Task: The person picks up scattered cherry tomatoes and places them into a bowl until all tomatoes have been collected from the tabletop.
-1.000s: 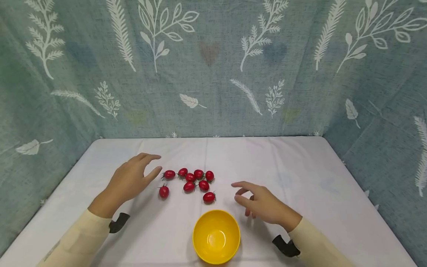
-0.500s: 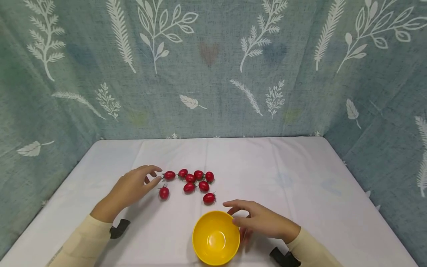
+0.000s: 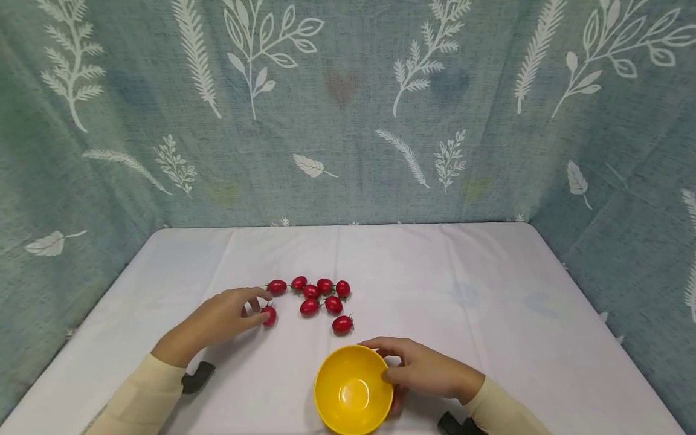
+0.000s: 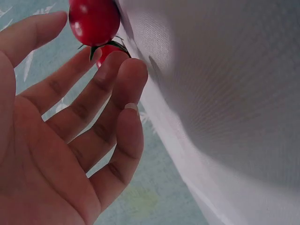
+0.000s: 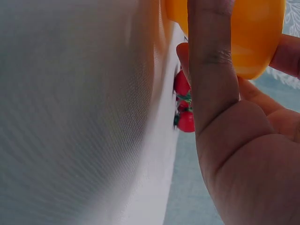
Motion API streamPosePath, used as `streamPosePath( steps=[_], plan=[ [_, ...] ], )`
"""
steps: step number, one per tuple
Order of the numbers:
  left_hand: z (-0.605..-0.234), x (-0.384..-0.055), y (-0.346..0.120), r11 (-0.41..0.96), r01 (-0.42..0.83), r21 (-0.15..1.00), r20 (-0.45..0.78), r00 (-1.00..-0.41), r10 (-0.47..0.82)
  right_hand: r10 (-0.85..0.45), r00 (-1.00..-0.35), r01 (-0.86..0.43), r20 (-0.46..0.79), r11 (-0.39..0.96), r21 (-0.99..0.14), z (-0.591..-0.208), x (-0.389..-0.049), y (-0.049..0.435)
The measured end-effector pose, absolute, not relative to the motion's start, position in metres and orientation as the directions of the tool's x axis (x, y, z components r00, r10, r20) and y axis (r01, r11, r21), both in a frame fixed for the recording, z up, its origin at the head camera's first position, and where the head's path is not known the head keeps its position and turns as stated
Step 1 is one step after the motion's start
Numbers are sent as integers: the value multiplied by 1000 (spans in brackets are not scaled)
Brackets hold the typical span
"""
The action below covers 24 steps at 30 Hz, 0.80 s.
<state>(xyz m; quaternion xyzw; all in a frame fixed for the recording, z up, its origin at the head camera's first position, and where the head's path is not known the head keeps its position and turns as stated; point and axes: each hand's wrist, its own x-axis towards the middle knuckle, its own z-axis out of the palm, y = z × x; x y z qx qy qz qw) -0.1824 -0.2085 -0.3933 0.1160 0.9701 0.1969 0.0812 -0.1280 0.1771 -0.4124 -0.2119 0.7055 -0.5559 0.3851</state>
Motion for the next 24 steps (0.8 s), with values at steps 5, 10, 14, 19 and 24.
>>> streamPosePath(
  steps=[5,10,14,19,24],
  plan=[
    [-394,-182,-209,890,209,406,-118,-953,278,-706,-641,96,-301,316,-944,-410,-128,177],
    [-397,-182,-208,888,221,403,-123,-948,292,-693,-653,131,-305,293,-947,-412,-128,177],
    [-399,-181,-208,887,227,402,-123,-947,298,-678,-671,149,-299,272,-951,-415,-129,176],
    [-399,-181,-207,876,229,424,-125,-944,307,-652,-694,172,-304,261,-950,-415,-130,175],
    [-397,-182,-207,852,238,466,-127,-935,331,-652,-693,192,-306,242,-951,-415,-130,175]
  ],
)
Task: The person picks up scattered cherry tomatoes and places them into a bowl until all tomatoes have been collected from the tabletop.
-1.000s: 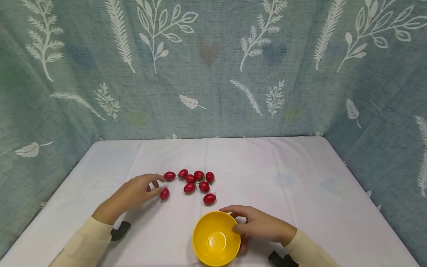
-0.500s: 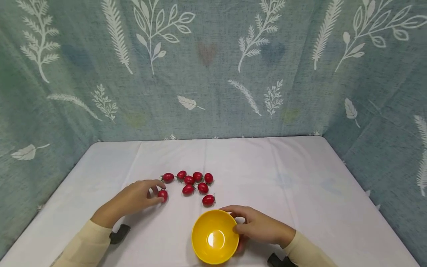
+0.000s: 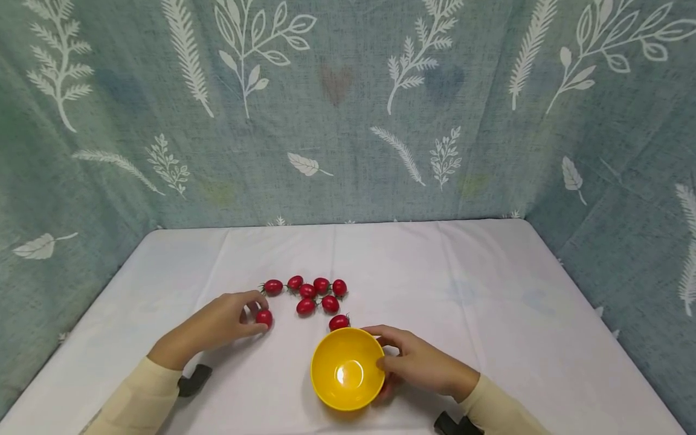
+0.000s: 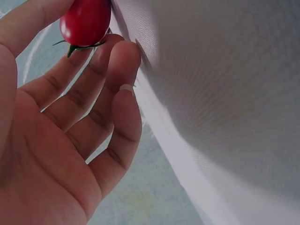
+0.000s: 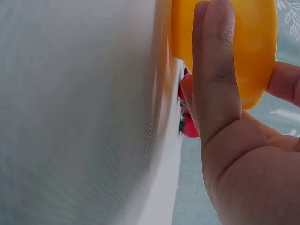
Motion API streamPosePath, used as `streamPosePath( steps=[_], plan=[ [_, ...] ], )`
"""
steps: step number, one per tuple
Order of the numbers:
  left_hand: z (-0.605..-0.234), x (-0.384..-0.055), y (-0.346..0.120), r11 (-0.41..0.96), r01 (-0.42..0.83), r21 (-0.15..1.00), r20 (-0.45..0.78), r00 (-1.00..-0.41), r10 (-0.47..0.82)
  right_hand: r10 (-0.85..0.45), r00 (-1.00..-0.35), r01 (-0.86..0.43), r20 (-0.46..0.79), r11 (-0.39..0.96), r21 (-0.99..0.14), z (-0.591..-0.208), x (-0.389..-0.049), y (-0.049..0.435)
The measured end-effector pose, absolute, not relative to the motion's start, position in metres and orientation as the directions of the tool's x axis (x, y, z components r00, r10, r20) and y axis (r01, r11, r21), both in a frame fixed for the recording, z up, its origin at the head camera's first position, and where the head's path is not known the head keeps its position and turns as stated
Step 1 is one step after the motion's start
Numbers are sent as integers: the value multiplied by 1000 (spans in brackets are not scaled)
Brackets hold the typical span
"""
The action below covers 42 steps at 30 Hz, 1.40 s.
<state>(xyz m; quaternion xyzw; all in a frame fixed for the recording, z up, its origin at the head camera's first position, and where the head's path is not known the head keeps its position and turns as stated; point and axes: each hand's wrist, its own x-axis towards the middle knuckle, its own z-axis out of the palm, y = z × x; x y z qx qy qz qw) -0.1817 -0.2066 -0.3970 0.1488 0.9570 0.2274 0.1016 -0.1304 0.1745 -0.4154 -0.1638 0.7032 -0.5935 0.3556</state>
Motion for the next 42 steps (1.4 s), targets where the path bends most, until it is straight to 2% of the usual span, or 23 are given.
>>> streamPosePath(
  steps=[10,17,23,30,36,42],
  plan=[
    [-396,-183,-208,804,301,512,-64,-921,385,-672,-672,197,-310,241,-950,-416,-131,176],
    [-394,-182,-203,787,341,514,10,-920,392,-733,-615,170,-291,237,-957,-416,-134,179],
    [-386,-177,-194,734,424,530,109,-893,437,-786,-564,179,-253,182,-967,-416,-134,182],
    [-372,-162,-174,654,490,576,150,-850,504,-784,-573,155,-240,184,-971,-417,-134,182],
    [-363,-151,-149,637,529,561,117,-812,572,-773,-589,136,-236,193,-972,-418,-134,181],
    [-363,-144,-128,602,582,547,70,-748,660,-754,-614,116,-234,207,-971,-420,-133,180]
  ],
)
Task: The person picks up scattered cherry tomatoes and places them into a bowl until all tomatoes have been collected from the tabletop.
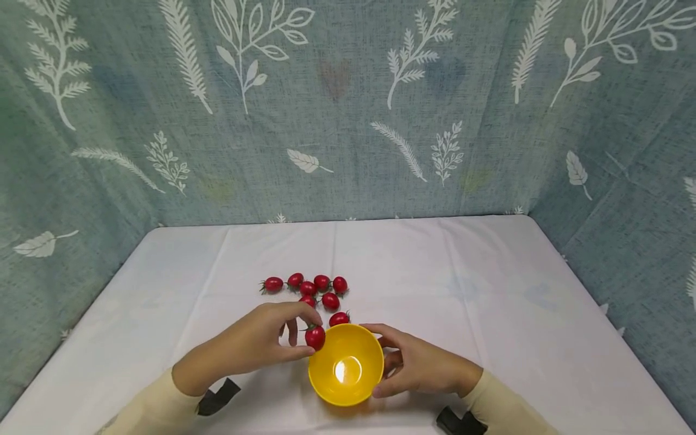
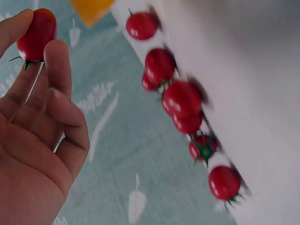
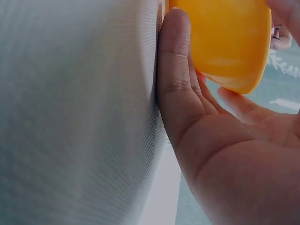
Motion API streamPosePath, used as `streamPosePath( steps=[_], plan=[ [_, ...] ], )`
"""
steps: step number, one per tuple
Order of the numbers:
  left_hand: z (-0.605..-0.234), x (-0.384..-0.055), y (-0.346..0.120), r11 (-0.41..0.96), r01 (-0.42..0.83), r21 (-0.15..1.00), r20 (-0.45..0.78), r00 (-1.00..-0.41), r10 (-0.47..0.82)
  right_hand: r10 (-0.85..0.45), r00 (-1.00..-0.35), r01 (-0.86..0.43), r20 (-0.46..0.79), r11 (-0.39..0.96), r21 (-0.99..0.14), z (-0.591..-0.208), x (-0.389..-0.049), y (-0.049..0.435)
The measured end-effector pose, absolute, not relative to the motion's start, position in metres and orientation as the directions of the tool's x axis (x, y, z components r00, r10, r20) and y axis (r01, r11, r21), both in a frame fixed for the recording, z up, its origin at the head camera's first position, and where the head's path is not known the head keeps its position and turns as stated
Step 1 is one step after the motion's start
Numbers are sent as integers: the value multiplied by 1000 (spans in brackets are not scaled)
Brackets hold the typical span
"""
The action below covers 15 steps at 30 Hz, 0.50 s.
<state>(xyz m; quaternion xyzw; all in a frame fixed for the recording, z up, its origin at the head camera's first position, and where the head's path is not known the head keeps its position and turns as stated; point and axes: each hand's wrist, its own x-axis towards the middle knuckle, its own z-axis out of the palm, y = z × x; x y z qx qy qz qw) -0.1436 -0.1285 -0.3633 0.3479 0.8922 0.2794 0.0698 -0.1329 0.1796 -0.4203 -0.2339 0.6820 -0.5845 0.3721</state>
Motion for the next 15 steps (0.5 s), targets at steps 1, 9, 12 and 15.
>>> streamPosePath(
  steps=[1,9,12,15],
  plan=[
    [-364,-143,-125,601,584,546,58,-742,668,-754,-615,114,-231,205,-972,-421,-133,180],
    [-375,-144,-109,623,633,459,14,-707,707,-756,-616,106,-220,197,-975,-421,-132,180],
    [-378,-145,-104,635,661,398,5,-694,720,-752,-620,104,-224,204,-973,-421,-132,180],
    [-380,-147,-98,642,677,360,-16,-683,730,-748,-625,99,-224,209,-973,-421,-131,180]
  ],
)
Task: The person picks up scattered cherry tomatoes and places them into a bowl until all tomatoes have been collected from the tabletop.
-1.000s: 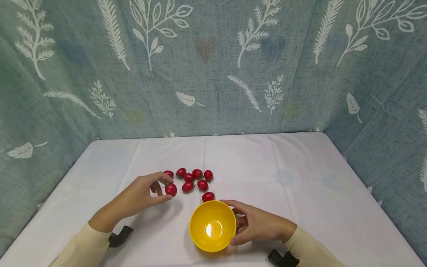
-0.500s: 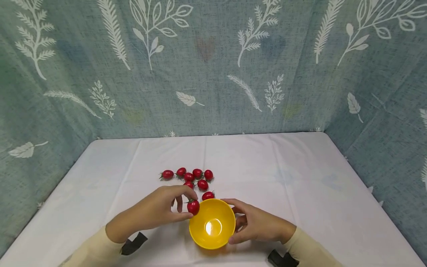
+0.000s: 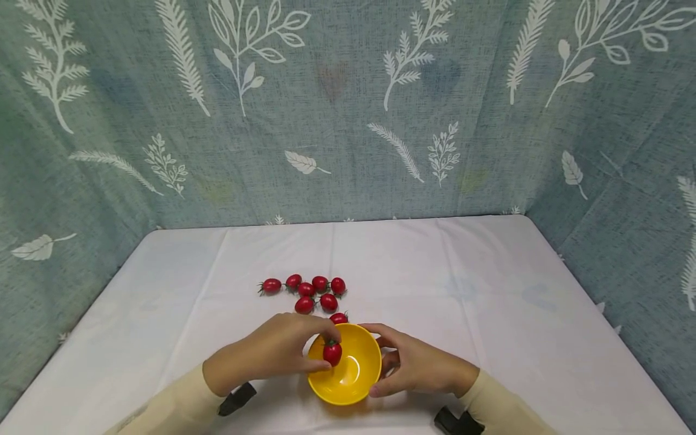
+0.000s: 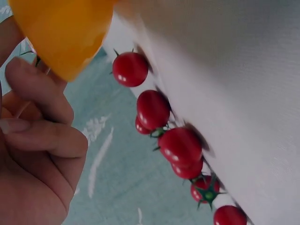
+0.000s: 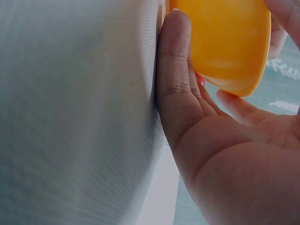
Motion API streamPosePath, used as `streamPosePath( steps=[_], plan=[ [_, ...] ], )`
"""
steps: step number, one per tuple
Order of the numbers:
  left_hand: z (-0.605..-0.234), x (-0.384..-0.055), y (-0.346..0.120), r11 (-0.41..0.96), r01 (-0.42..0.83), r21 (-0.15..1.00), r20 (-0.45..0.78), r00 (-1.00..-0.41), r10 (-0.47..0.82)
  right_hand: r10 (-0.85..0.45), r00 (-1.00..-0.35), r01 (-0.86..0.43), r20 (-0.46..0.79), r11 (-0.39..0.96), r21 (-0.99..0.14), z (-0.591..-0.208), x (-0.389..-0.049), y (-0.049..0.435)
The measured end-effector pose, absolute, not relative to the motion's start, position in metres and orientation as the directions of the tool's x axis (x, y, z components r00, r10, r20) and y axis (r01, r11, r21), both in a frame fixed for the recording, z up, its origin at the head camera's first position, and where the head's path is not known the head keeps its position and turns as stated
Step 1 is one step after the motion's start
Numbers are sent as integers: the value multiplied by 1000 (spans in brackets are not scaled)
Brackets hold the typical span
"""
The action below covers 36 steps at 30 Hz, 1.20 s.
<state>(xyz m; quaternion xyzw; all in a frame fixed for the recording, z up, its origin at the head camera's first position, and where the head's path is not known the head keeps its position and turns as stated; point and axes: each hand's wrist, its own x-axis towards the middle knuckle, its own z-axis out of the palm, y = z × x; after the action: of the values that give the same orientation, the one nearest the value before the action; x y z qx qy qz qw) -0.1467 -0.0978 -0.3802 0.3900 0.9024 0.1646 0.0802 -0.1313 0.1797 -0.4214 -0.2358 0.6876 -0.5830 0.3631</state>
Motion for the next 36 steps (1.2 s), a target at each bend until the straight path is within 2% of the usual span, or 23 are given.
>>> streamPosePath(
  steps=[5,11,23,26,30,33,36],
  plan=[
    [-381,-148,-87,651,696,304,-54,-669,741,-751,-622,107,-222,199,-974,-422,-132,179],
    [-380,-148,-77,683,681,264,-108,-683,722,-755,-618,115,-217,187,-976,-422,-131,179],
    [-377,-144,-74,680,704,204,-87,-679,729,-753,-621,98,-217,200,-975,-420,-131,180],
    [-374,-145,-78,668,708,229,-60,-675,736,-756,-619,93,-213,198,-976,-420,-131,180],
    [-365,-149,-87,639,705,308,40,-681,732,-762,-615,84,-202,191,-978,-421,-131,180],
    [-358,-156,-98,636,689,348,135,-708,693,-759,-618,86,-203,191,-978,-421,-131,180],
    [-354,-166,-112,673,644,365,191,-759,622,-747,-629,96,-216,201,-975,-421,-131,179]
  ],
)
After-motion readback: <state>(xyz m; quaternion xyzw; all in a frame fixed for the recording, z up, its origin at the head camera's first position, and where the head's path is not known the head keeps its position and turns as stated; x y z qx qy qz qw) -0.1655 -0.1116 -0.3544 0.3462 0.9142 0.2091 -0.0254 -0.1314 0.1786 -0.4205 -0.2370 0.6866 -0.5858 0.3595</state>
